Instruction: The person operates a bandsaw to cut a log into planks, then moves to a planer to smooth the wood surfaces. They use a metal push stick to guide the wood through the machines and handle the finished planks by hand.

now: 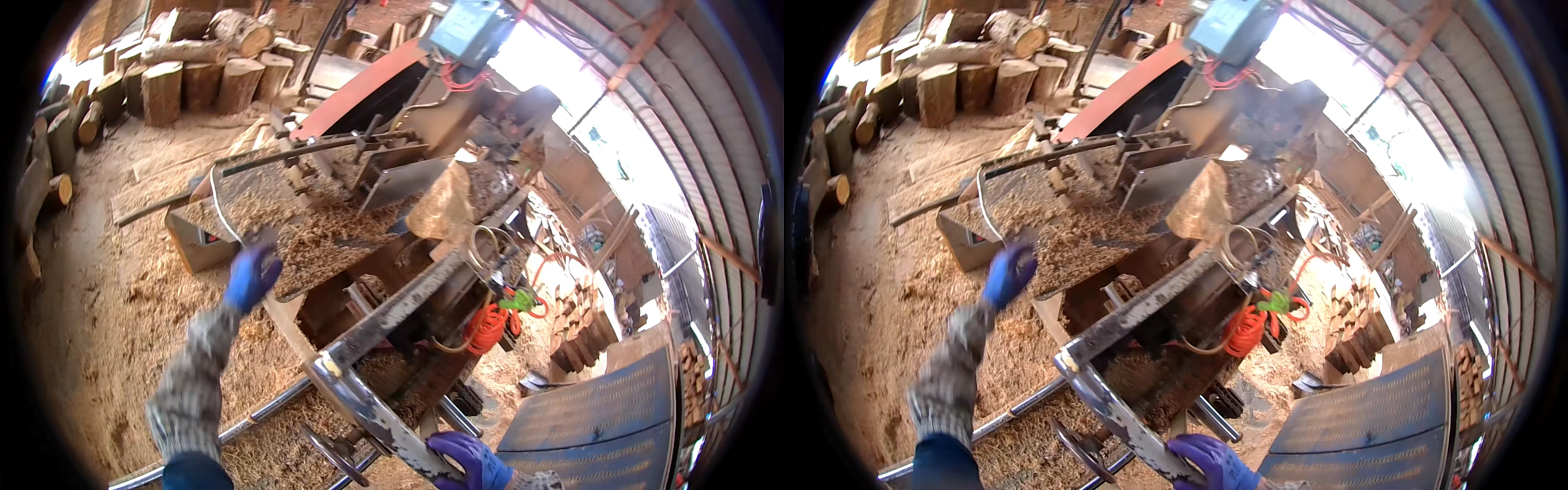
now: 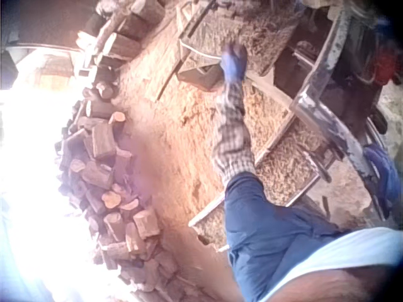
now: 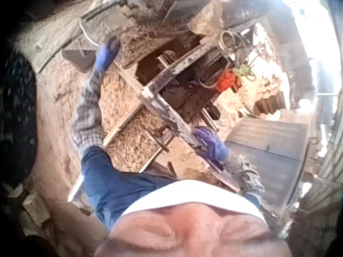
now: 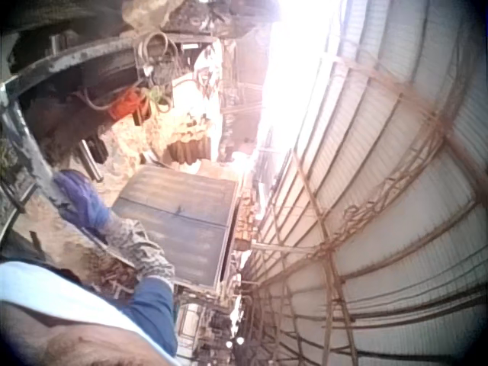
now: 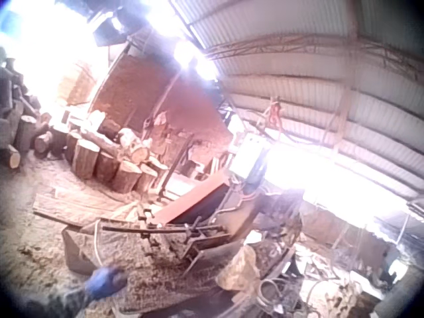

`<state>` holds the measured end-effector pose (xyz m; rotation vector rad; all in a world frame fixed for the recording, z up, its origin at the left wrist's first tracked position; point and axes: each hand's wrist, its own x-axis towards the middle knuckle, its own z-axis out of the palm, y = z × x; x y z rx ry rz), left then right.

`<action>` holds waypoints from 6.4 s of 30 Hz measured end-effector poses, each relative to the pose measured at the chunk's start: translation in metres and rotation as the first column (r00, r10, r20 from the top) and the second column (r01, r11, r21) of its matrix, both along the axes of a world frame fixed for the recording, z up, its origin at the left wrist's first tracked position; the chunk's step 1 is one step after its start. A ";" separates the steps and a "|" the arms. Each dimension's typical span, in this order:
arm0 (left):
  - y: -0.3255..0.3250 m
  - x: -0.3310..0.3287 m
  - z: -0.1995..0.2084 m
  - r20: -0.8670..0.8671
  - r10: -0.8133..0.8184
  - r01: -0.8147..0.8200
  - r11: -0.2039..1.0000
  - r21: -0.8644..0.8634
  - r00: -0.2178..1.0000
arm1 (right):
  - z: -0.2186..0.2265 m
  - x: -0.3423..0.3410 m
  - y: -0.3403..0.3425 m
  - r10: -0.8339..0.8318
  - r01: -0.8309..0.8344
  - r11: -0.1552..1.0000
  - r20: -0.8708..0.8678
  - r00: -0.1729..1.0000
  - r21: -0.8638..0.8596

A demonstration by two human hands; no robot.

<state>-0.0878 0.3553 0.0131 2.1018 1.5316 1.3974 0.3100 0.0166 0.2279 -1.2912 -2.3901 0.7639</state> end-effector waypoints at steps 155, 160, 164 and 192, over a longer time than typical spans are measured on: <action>-0.365 -0.029 -0.043 -0.225 -0.476 0.497 0.867 0.043 0.850 | -0.186 -0.191 -0.190 -0.961 0.566 0.175 0.015 0.277 0.806; -0.352 -0.018 -0.061 -0.208 -0.461 0.488 0.867 0.103 0.863 | -0.202 -0.179 -0.179 -0.957 0.543 0.189 0.028 0.290 0.818; -0.343 -0.005 -0.068 -0.223 -0.459 0.487 0.869 0.091 0.860 | -0.218 -0.160 -0.166 -0.950 0.539 0.187 0.012 0.311 0.821; -0.273 0.072 -0.168 -0.238 -0.445 0.489 0.855 0.175 0.863 | -0.314 -0.083 -0.104 -0.959 0.404 -0.012 -0.124 0.253 0.915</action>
